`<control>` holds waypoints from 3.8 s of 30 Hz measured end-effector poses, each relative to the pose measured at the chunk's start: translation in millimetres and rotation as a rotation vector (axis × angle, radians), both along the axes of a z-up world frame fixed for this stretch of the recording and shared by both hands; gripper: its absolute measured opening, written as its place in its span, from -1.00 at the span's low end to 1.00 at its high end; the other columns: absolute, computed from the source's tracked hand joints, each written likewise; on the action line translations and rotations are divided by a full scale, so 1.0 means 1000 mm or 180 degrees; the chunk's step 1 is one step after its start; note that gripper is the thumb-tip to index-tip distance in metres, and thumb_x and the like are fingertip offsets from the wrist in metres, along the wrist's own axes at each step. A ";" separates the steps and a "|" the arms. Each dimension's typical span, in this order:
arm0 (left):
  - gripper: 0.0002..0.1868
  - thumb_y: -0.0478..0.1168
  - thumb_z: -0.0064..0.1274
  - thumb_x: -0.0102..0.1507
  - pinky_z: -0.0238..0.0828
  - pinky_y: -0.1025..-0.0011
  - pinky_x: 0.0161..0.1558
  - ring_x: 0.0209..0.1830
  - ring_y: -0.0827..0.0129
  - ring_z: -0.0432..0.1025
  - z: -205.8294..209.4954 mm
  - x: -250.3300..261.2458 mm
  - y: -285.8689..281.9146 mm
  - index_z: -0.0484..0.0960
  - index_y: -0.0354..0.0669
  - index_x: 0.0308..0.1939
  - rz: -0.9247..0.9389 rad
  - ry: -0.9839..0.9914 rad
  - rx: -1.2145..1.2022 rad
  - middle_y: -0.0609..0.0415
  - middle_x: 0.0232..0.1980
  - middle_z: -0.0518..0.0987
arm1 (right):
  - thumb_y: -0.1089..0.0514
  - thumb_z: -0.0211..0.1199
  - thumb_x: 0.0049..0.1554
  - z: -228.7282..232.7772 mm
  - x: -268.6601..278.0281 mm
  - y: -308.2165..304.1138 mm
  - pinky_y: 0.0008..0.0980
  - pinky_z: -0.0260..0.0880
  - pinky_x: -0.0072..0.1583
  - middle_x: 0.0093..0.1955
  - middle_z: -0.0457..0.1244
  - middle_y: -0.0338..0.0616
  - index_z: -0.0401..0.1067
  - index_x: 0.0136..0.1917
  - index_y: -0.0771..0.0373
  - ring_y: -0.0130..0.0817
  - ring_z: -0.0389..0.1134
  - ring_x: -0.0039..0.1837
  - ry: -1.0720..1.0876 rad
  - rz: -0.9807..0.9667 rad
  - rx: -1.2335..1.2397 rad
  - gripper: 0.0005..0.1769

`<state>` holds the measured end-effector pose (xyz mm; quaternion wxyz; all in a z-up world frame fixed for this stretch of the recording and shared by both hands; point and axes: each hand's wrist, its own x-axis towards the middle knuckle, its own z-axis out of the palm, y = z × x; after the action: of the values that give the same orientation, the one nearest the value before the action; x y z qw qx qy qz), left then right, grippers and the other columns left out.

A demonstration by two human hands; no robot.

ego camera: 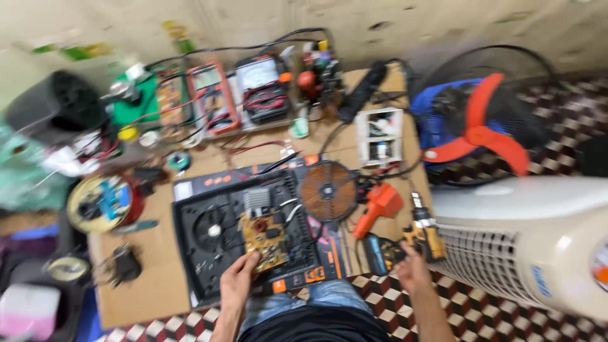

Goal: The person disassembles an electronic device, likely a fan, on a cluttered workbench. They use a power drill to remove screws from the casing and a circuit board, then detach the board and manipulate its components and wires by hand.

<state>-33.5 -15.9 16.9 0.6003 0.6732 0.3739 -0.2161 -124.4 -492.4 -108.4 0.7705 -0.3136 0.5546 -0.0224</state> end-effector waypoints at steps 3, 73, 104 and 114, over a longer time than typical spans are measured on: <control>-0.56 -0.03 0.26 0.22 0.40 0.53 -0.15 -0.26 0.51 0.48 0.020 0.006 -0.003 0.77 -0.31 0.03 0.0045 0.0040 -0.0011 0.15 -0.19 0.70 | 0.12 0.43 0.18 -0.030 -0.014 -0.009 -0.23 0.26 -0.06 0.05 0.34 -0.13 0.40 0.19 0.23 -0.31 0.31 -0.02 -0.0278 0.0152 0.0005 -0.63; -0.37 -0.27 0.09 0.28 0.39 0.44 0.24 0.20 0.32 0.50 -0.080 0.060 -0.066 0.32 -0.33 0.42 -0.1512 -0.0389 -0.1097 -0.05 0.22 0.60 | 0.17 0.15 0.22 0.131 0.081 0.198 -0.31 0.44 0.12 0.10 0.43 -0.13 0.38 0.37 0.29 -0.38 0.44 0.07 0.0341 0.2164 -0.1029 -0.55; -0.56 -0.16 0.03 0.32 0.35 0.46 0.11 0.06 0.54 0.50 0.005 0.063 -0.058 0.56 -0.03 0.30 -0.1001 0.0433 -0.1527 0.24 0.11 0.67 | -0.22 0.05 0.20 0.174 0.120 0.192 -0.25 0.28 0.28 0.03 0.41 -0.14 0.24 0.49 0.08 -0.28 0.41 0.15 0.0533 0.3244 -0.2534 -0.33; -0.52 -0.18 0.02 0.31 0.35 0.45 0.16 0.15 0.51 0.49 0.011 0.065 -0.056 0.52 0.01 0.35 -0.1053 0.0472 -0.1561 0.25 0.18 0.66 | -0.06 -0.05 0.31 0.185 0.121 0.202 -0.32 0.37 -0.18 -0.33 0.25 -0.18 0.38 0.00 0.28 -0.36 0.30 -0.30 0.0562 0.2980 -0.2526 -0.63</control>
<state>31.1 -71.6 27.7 0.6726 0.5424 0.2387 -0.4432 -3.1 -290.6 76.2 0.4745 -0.7868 0.3692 0.1395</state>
